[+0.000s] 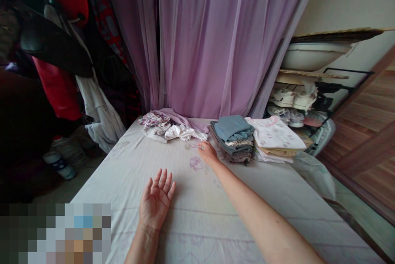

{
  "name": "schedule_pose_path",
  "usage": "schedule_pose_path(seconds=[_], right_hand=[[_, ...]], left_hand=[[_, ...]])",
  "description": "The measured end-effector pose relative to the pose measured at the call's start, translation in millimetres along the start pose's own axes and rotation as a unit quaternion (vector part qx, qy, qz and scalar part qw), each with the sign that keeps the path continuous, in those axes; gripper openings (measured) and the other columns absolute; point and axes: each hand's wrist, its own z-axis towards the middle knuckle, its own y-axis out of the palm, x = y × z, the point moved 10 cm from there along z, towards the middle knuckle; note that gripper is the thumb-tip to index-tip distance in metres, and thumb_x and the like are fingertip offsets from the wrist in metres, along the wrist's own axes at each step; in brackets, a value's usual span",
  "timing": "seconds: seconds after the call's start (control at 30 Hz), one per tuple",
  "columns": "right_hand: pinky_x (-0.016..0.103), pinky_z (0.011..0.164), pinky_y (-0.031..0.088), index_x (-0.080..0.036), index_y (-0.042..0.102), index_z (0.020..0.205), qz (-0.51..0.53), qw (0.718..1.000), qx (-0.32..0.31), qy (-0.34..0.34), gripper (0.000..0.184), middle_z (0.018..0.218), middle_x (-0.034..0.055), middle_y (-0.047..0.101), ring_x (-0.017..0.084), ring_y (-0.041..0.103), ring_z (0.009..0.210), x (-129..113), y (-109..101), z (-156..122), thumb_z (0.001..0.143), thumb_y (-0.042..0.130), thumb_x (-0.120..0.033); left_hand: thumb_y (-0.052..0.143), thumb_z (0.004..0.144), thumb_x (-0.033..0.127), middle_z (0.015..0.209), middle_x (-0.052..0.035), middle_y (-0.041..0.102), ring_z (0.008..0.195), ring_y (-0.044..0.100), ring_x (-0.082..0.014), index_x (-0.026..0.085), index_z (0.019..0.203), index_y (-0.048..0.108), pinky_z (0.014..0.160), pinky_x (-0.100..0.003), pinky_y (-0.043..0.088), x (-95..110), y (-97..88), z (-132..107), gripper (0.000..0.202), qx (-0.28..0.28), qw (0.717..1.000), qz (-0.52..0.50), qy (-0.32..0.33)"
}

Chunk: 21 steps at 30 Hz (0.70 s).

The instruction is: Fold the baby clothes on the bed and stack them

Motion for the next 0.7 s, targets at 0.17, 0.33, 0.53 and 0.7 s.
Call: schedule_pose_path(seconds=[0.17,0.33,0.53,0.7], right_hand=[[0.048,0.118,0.010,-0.025,0.069,0.097,-0.081,0.995,0.039,-0.037,0.025,0.154,0.0020,0.034,0.029,0.019,0.145,-33.5,4.8,41.9,0.074,0.065,-0.017],[0.044,0.116,0.020,-0.025,0.071,0.089,-0.079,0.994,0.054,-0.056,0.020,0.129,0.0054,0.062,0.027,0.039,0.135,-45.6,7.8,56.7,0.071,0.066,-0.018],[0.034,0.099,0.043,-0.025,0.067,0.095,-0.034,0.989,0.122,-0.077,0.025,0.105,0.0061,0.071,0.023,0.060,0.107,-36.1,-21.1,-5.7,0.084,0.048,-0.036],[0.038,0.097,0.049,-0.034,0.064,0.087,-0.046,0.988,0.050,-0.141,0.021,0.100,0.0058,0.068,0.024,0.063,0.103,-13.7,-13.7,-111.6,0.079,0.046,-0.040]], left_hand=[[0.045,0.097,0.030,0.131,-0.0098,0.063,0.123,0.058,-0.0254,0.024,0.127,0.062,0.097,-0.042,0.050,-0.9,-1.5,-1.5,0.035,0.007,1.000,0.022,-0.005],[0.046,0.097,0.032,0.133,-0.0073,0.062,0.125,0.055,-0.0225,0.028,0.129,0.061,0.101,-0.040,0.048,-2.7,-3.9,-2.5,0.036,0.011,0.999,0.031,-0.016],[0.046,0.097,0.032,0.130,-0.0074,0.064,0.124,0.057,-0.0225,0.027,0.127,0.062,0.101,-0.041,0.048,-2.7,-5.1,-2.0,0.035,0.016,0.999,0.034,-0.021],[0.044,0.097,0.030,0.125,-0.0087,0.067,0.119,0.060,-0.0233,0.023,0.121,0.065,0.096,-0.041,0.052,-1.4,-1.8,-1.7,0.033,0.031,0.999,0.021,-0.014]])
